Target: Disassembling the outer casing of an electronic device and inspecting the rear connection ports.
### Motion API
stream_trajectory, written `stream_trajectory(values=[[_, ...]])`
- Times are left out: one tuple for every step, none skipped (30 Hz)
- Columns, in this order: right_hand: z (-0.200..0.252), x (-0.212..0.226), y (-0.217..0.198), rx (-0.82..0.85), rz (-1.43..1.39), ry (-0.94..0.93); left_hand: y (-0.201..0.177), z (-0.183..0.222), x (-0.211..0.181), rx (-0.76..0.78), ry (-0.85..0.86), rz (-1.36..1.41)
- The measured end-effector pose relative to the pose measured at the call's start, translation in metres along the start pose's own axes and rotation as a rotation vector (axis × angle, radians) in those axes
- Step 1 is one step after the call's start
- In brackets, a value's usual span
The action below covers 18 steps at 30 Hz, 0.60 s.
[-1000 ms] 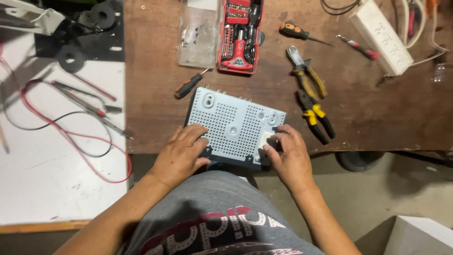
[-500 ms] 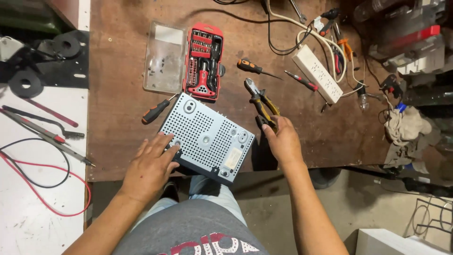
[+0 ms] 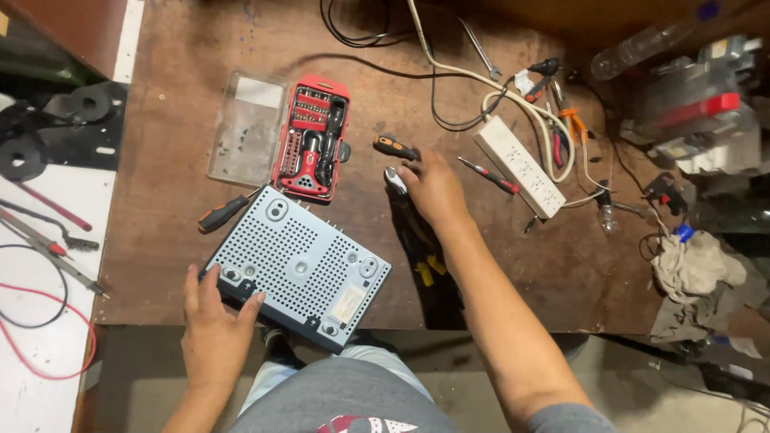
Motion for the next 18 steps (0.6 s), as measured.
stream_trajectory(values=[[-0.012,0.016,-0.004,0.038,-0.013,-0.027,0.004,-0.001,-0.012,-0.021,-0.039,-0.017],[-0.023,0.034,-0.004,0.083,0.11,-0.005,0.008,-0.002,-0.019,0.0,-0.098,0.028],[-0.031,0.064,0.005,0.15,0.235,-0.014,0.004,0.005,-0.021,0.002,-0.188,0.072],[-0.038,0.052,0.012,0.21,0.224,-0.072,0.004,0.013,-0.025,-0.039,-0.259,0.054],[-0.052,0.041,0.018,0.177,0.309,-0.145,0.011,0.01,-0.026,-0.038,-0.282,0.115],[-0.069,0.033,0.027,0.137,0.39,-0.221,0.015,0.006,-0.026,-0.041,-0.3,0.178],[-0.067,0.025,0.017,0.168,0.381,-0.27,0.019,0.011,-0.016,-0.078,-0.344,0.173],[-0.07,0.018,0.001,0.019,0.337,-0.339,0.024,0.013,-0.008,-0.076,-0.356,0.224],[-0.075,0.002,-0.024,-0.146,0.296,-0.391,0.039,0.011,-0.002,-0.062,-0.346,0.287],[-0.058,0.008,-0.047,-0.132,0.294,-0.423,0.041,0.012,0.004,-0.087,-0.369,0.295],[-0.043,0.003,-0.079,-0.052,-0.207,-0.269,0.047,0.013,0.007,-0.081,-0.349,0.299],[-0.03,-0.005,-0.108,0.046,-0.701,-0.089,0.053,0.014,0.01,-0.075,-0.329,0.303],[-0.004,0.007,-0.112,0.061,-0.693,-0.099,0.044,0.018,-0.004,-0.084,-0.343,0.311],[0.021,0.017,-0.111,0.297,-0.838,0.006,0.034,0.021,-0.019,-0.073,-0.331,0.334],[0.048,0.027,-0.11,0.534,-0.978,0.119,0.024,0.023,-0.033,-0.064,-0.315,0.354],[0.062,0.031,-0.082,0.547,-0.97,0.112,0.026,0.023,-0.031,-0.074,-0.326,0.36],[0.079,0.035,-0.053,0.666,-0.927,0.083,0.029,0.022,-0.029,-0.044,-0.324,0.327],[0.096,0.039,-0.024,0.784,-0.883,0.053,0.032,0.022,-0.028,-0.014,-0.322,0.294]])
Point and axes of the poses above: each hand's wrist, its own z-axis away from the middle knuckle, its own y-axis out of the palm, x = y × z, the point moved 3 cm from there along -z, towards the middle knuckle, and after that the axes turned 15 degrees about y, right-handed, at the moved point
